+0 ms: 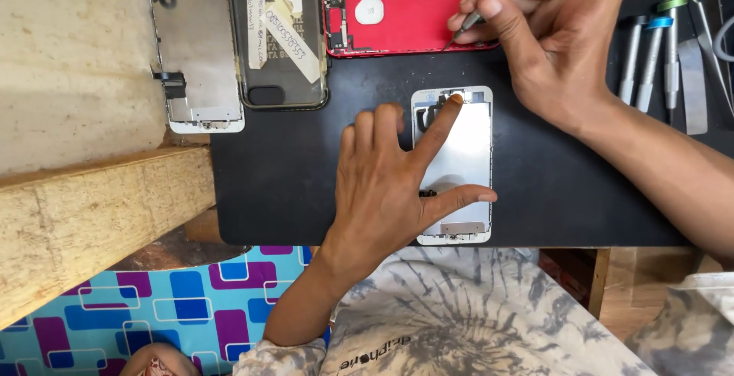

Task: Disassembling and reassembling internal components of a mobile phone screen assembly using a precision screwdriver.

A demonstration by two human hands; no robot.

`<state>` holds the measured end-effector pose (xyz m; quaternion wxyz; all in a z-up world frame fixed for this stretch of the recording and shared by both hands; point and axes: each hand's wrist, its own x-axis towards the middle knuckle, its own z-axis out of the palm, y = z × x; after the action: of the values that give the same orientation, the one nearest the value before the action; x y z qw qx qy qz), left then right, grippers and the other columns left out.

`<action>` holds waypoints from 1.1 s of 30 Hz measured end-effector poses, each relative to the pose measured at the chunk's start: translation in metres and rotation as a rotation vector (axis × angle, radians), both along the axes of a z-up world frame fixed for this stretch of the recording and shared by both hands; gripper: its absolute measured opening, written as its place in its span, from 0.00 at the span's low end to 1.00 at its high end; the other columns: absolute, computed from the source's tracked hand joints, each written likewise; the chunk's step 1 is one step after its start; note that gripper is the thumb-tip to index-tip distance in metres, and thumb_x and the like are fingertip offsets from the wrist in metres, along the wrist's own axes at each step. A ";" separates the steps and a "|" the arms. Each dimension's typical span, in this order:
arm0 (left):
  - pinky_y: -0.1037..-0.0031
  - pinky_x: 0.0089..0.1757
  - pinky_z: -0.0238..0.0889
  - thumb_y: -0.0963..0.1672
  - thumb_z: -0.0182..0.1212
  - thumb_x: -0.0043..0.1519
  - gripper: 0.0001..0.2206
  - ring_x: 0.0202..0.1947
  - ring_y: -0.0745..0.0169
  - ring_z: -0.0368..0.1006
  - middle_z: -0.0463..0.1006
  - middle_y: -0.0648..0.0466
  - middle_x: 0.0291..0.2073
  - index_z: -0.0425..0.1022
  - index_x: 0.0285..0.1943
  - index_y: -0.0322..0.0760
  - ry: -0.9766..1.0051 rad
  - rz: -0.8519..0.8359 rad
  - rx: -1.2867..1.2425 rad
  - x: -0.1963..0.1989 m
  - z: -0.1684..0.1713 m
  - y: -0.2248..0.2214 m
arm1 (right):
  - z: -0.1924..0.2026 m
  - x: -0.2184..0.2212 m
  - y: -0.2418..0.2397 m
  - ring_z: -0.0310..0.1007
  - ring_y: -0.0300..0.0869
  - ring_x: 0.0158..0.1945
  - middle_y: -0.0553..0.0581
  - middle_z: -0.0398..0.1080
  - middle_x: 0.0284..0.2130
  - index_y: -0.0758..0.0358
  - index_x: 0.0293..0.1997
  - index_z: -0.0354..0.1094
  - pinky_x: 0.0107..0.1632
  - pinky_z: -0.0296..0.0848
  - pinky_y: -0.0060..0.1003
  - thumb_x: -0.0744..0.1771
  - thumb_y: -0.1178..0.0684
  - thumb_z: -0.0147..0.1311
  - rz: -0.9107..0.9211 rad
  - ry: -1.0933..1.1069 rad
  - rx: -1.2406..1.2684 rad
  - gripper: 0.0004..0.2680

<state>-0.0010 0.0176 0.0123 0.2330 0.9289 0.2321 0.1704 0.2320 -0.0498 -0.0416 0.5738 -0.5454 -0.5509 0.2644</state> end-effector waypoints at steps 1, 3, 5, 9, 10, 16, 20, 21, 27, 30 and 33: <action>0.64 0.41 0.52 0.65 0.53 0.57 0.38 0.36 0.53 0.51 0.59 0.49 0.39 0.69 0.70 0.43 0.006 0.002 0.001 0.001 0.001 0.001 | 0.000 0.002 0.000 0.82 0.64 0.55 0.84 0.71 0.60 0.36 0.80 0.29 0.62 0.89 0.50 0.83 0.78 0.45 0.008 -0.012 0.002 0.31; 0.64 0.41 0.52 0.65 0.53 0.57 0.38 0.36 0.53 0.51 0.58 0.49 0.38 0.69 0.69 0.43 0.007 -0.002 -0.008 0.000 0.002 0.002 | 0.004 0.002 0.002 0.82 0.64 0.55 0.84 0.71 0.59 0.33 0.80 0.28 0.61 0.89 0.50 0.83 0.78 0.45 0.027 -0.047 0.013 0.32; 0.64 0.41 0.52 0.65 0.53 0.57 0.38 0.35 0.53 0.51 0.58 0.49 0.38 0.70 0.69 0.43 0.012 -0.007 -0.024 0.000 0.001 0.003 | 0.005 0.001 0.002 0.82 0.64 0.54 0.85 0.71 0.59 0.30 0.81 0.27 0.60 0.89 0.49 0.83 0.79 0.45 0.044 -0.078 0.018 0.34; 0.64 0.41 0.52 0.65 0.54 0.58 0.38 0.35 0.54 0.51 0.58 0.50 0.37 0.70 0.69 0.43 -0.001 -0.002 -0.009 -0.001 -0.001 0.002 | 0.004 -0.001 0.000 0.84 0.63 0.55 0.83 0.72 0.59 0.38 0.80 0.27 0.62 0.90 0.49 0.83 0.78 0.47 0.018 -0.122 -0.023 0.31; 0.64 0.41 0.51 0.65 0.54 0.57 0.38 0.35 0.54 0.51 0.58 0.50 0.37 0.70 0.69 0.43 -0.004 0.000 -0.001 -0.001 -0.002 0.002 | 0.005 0.000 0.000 0.84 0.63 0.56 0.84 0.72 0.59 0.35 0.80 0.27 0.63 0.90 0.50 0.83 0.78 0.47 0.023 -0.125 -0.021 0.32; 0.64 0.41 0.52 0.65 0.54 0.57 0.37 0.35 0.54 0.51 0.58 0.51 0.37 0.70 0.69 0.44 -0.013 0.005 -0.013 -0.002 -0.003 0.002 | 0.002 0.000 -0.001 0.83 0.65 0.55 0.85 0.71 0.59 0.32 0.81 0.27 0.62 0.89 0.51 0.83 0.80 0.47 0.050 -0.107 -0.021 0.34; 0.64 0.42 0.52 0.65 0.53 0.58 0.37 0.36 0.54 0.51 0.58 0.50 0.37 0.70 0.69 0.43 -0.016 0.003 -0.022 -0.002 -0.002 0.003 | 0.006 -0.002 0.003 0.83 0.64 0.54 0.85 0.72 0.57 0.38 0.79 0.27 0.60 0.89 0.49 0.82 0.79 0.47 0.049 -0.141 -0.013 0.32; 0.64 0.42 0.52 0.65 0.53 0.58 0.37 0.36 0.54 0.51 0.58 0.50 0.37 0.70 0.69 0.43 -0.020 0.001 -0.017 -0.002 -0.002 0.003 | 0.006 -0.001 0.003 0.83 0.65 0.55 0.85 0.71 0.58 0.35 0.79 0.26 0.60 0.89 0.49 0.82 0.79 0.47 0.062 -0.152 -0.005 0.34; 0.64 0.41 0.52 0.65 0.54 0.57 0.37 0.35 0.54 0.51 0.59 0.50 0.37 0.71 0.68 0.43 -0.022 0.004 -0.006 -0.002 -0.003 0.002 | 0.004 0.000 0.002 0.83 0.66 0.54 0.86 0.71 0.57 0.33 0.80 0.27 0.59 0.89 0.51 0.82 0.80 0.46 0.065 -0.145 0.009 0.34; 0.64 0.41 0.52 0.65 0.55 0.57 0.37 0.36 0.54 0.52 0.59 0.50 0.37 0.70 0.69 0.43 -0.021 0.006 -0.014 -0.002 -0.003 0.003 | 0.004 0.003 0.001 0.82 0.66 0.53 0.87 0.71 0.57 0.31 0.80 0.28 0.60 0.88 0.52 0.82 0.80 0.46 0.073 -0.126 0.017 0.35; 0.64 0.41 0.51 0.65 0.53 0.58 0.37 0.35 0.54 0.51 0.58 0.50 0.37 0.71 0.68 0.43 -0.021 0.005 -0.012 -0.002 -0.003 0.002 | 0.005 0.002 0.000 0.81 0.65 0.52 0.85 0.70 0.56 0.30 0.81 0.29 0.58 0.88 0.51 0.82 0.81 0.48 0.072 -0.128 0.013 0.36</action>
<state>-0.0025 0.0199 0.0095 0.2405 0.9251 0.2327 0.1793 0.2337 -0.0497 -0.0362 0.5309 -0.5375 -0.6074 0.2457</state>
